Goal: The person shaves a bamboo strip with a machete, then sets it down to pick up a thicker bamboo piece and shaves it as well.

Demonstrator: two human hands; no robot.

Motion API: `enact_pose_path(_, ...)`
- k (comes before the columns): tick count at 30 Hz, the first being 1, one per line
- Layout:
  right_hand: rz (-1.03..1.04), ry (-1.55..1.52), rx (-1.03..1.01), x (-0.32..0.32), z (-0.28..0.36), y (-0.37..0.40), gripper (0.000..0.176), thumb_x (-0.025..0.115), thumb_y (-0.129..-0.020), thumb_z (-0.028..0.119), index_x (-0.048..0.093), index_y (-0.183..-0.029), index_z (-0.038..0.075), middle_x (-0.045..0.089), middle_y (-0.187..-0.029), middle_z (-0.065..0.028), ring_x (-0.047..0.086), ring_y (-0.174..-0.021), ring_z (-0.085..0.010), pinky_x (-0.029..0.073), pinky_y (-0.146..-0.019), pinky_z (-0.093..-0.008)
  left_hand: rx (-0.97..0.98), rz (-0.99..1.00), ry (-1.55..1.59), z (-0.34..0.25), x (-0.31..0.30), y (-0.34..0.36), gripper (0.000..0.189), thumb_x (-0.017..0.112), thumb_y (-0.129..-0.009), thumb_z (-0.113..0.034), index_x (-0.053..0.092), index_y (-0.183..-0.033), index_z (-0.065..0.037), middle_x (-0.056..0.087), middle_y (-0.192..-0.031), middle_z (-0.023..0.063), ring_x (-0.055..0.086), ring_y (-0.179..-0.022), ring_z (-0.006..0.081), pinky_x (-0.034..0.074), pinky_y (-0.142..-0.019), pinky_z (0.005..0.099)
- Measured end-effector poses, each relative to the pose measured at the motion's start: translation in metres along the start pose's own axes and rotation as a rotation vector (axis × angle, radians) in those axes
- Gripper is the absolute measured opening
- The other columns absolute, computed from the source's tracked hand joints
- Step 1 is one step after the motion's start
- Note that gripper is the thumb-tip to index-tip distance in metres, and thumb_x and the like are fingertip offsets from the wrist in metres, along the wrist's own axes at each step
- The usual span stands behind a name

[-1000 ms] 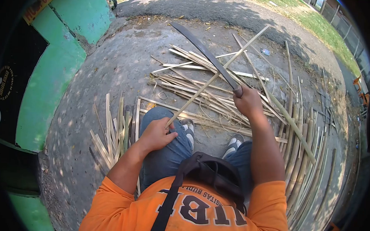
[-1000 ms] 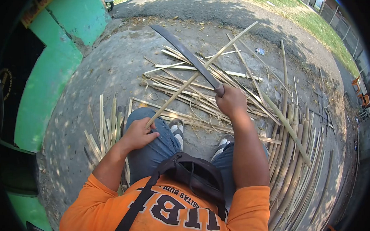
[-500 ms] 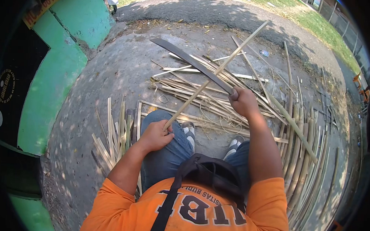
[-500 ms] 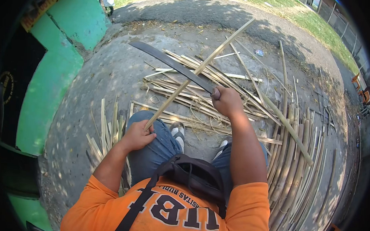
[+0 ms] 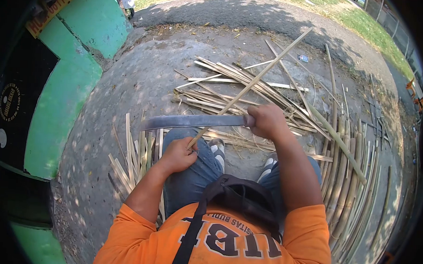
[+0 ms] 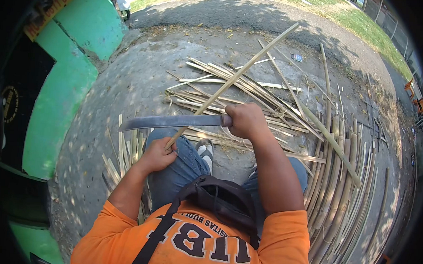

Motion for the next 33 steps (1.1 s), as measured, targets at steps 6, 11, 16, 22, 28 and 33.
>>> enact_pose_path(6, -0.184, -0.17, 0.606, -0.007, -0.084, 0.015, 0.023, 0.071, -0.088, 0.031, 0.074, -0.096, 0.01, 0.073, -0.087, -0.0201, 0.07, -0.086, -0.0432, 0.055, -0.077, -0.0526, -0.019, 0.022, 0.099, 0.007, 0.002, -0.001, 0.017, 0.075, -0.087, -0.011, 0.061, -0.094, -0.003, 0.05, -0.065, -0.0037, 0.044, -0.06, 0.0059, 0.038, -0.056, 0.0285)
enact_pose_path(11, -0.276, -0.322, 0.862, -0.02, -0.112, 0.027, 0.039, 0.075, -0.085, 0.038, 0.077, -0.111, 0.008, 0.076, -0.101, -0.0221, 0.072, -0.096, -0.0415, 0.055, -0.085, -0.0476, -0.089, 0.179, 0.234, 0.011, -0.003, -0.004, 0.017, 0.077, -0.092, -0.015, 0.064, -0.098, -0.006, 0.055, -0.076, -0.006, 0.048, -0.067, 0.005, 0.039, -0.059, 0.0251)
enact_pose_path(16, -0.47, -0.52, 0.889, -0.025, -0.129, 0.038, 0.048, 0.077, -0.083, 0.04, 0.076, -0.113, 0.003, 0.076, -0.096, -0.0215, 0.072, -0.09, -0.0371, 0.054, -0.083, -0.0449, -0.112, 0.229, 0.388, -0.008, -0.005, 0.018, 0.021, 0.08, -0.092, -0.02, 0.065, -0.101, -0.009, 0.057, -0.079, -0.0066, 0.05, -0.069, 0.0049, 0.04, -0.06, 0.0235)
enact_pose_path(22, -0.642, -1.112, 0.779, -0.05, -0.103, 0.051, 0.029, 0.078, -0.096, 0.03, 0.06, -0.091, 0.007, 0.055, -0.063, 0.0007, 0.05, -0.052, -0.0099, 0.04, -0.05, -0.0286, -0.213, 0.21, 0.425, -0.041, -0.015, 0.057, 0.022, 0.08, -0.094, -0.022, 0.064, -0.101, -0.008, 0.06, -0.083, -0.004, 0.052, -0.071, 0.0056, 0.042, -0.064, 0.0236)
enact_pose_path(28, -0.753, -1.471, 0.678, -0.059, -0.073, 0.057, 0.037, 0.075, -0.1, 0.035, 0.064, -0.112, 0.002, 0.069, -0.086, -0.0086, 0.057, -0.059, -0.0116, 0.045, -0.057, -0.0273, -0.116, 0.122, 0.411, -0.047, -0.012, 0.082, 0.022, 0.08, -0.094, -0.02, 0.064, -0.102, -0.007, 0.059, -0.081, -0.0051, 0.051, -0.07, 0.0052, 0.042, -0.062, 0.0237)
enact_pose_path(33, -0.656, -1.599, 0.625, -0.057, -0.065, 0.047, 0.075, 0.071, -0.1, 0.048, 0.043, -0.155, 0.006, 0.067, -0.126, -0.0205, 0.058, -0.065, -0.0113, 0.051, -0.062, -0.0255, -0.158, 0.124, 0.298, -0.049, 0.0, 0.094, 0.021, 0.079, -0.094, -0.019, 0.064, -0.102, -0.006, 0.056, -0.075, -0.0066, 0.048, -0.065, 0.0043, 0.039, -0.058, 0.0235)
Point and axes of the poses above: each hand's wrist, its own y-axis away from the middle knuckle, its own x-axis out of the palm, z = x × y, the point moved 6 cm from there along -y, towards the middle knuckle
